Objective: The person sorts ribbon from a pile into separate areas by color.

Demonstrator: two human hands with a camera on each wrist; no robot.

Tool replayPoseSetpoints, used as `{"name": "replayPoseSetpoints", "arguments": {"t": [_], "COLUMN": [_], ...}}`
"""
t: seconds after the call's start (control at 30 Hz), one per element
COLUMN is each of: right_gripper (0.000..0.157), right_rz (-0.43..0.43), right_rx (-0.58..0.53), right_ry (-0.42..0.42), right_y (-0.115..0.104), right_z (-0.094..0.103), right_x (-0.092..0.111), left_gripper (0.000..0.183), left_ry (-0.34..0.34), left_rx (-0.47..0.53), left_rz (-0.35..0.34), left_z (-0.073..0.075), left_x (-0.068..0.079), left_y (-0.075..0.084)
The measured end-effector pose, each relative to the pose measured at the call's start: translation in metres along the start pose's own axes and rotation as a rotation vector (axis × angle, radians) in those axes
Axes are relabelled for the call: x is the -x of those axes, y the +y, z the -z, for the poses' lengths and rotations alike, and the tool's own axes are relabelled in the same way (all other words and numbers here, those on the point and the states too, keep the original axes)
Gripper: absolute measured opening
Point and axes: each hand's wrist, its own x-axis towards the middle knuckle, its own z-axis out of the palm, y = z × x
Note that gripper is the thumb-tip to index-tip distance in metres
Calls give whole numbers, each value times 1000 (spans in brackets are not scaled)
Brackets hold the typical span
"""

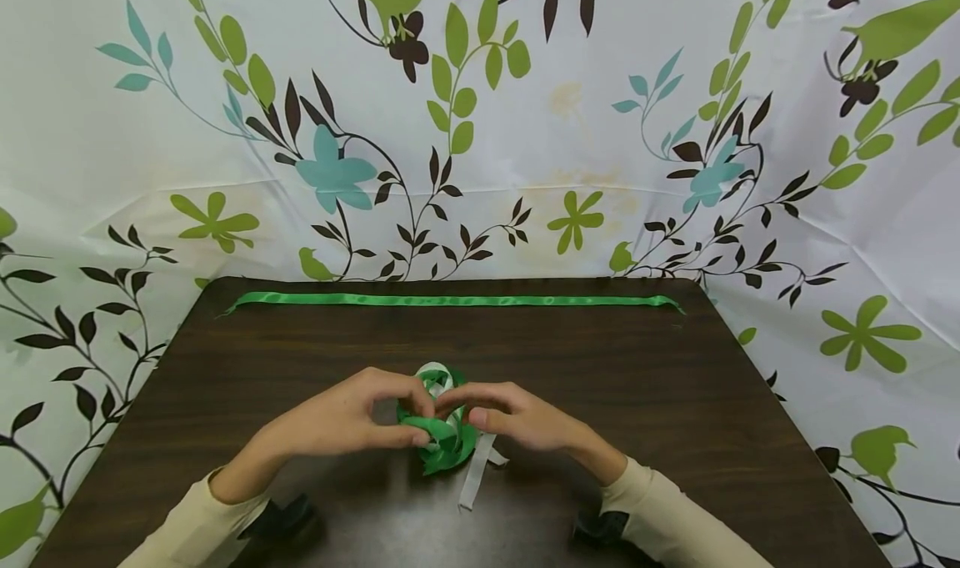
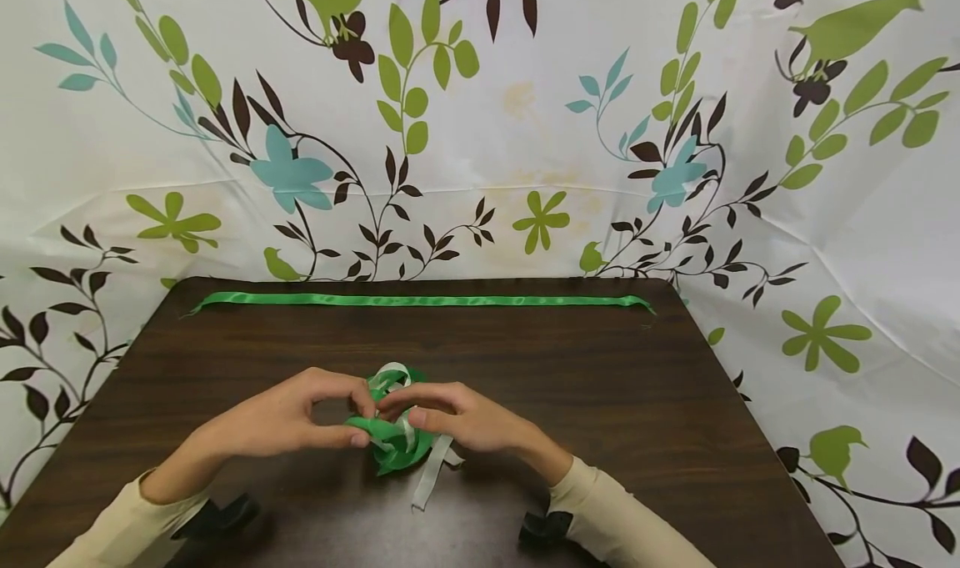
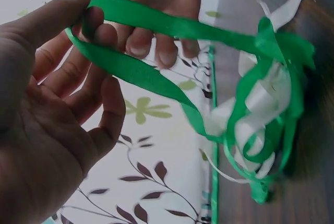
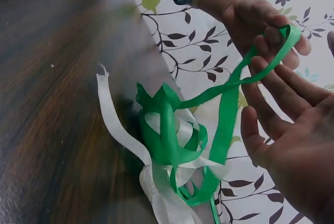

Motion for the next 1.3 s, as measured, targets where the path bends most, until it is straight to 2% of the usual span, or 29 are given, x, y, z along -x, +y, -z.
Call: {"name": "replayPoseSetpoints", "arguments": {"t": [0.13, 0.43, 0.67, 0.93, 1.13, 1.3], "right_gripper": [42, 13, 15, 19, 22, 25], "right_rz": [10, 67, 120, 170, 150, 110], "right_rx": [0, 42, 9, 6, 17, 26], "right_ry": [-20, 27, 42, 57, 71, 120], "right_y": [4, -35, -47, -54, -63, -61], "right_z": [-3, -6, -2, 7, 18, 28], "right_x": [1, 2, 8, 17, 25, 37], "left_gripper": [17, 18, 15, 18, 17, 14], "left_ry": [-24, -35, -33, -7, 23, 79], "left_rx": [16, -11, 21, 11, 4, -37], "left_rz": [-31, -58, -22, -48, -17, 30], "left_z": [-3, -4, -4, -2, 4, 16], "left_x": [-2, 0, 0, 1, 5, 12], "left_y": [16, 33, 41, 51, 52, 46]}}
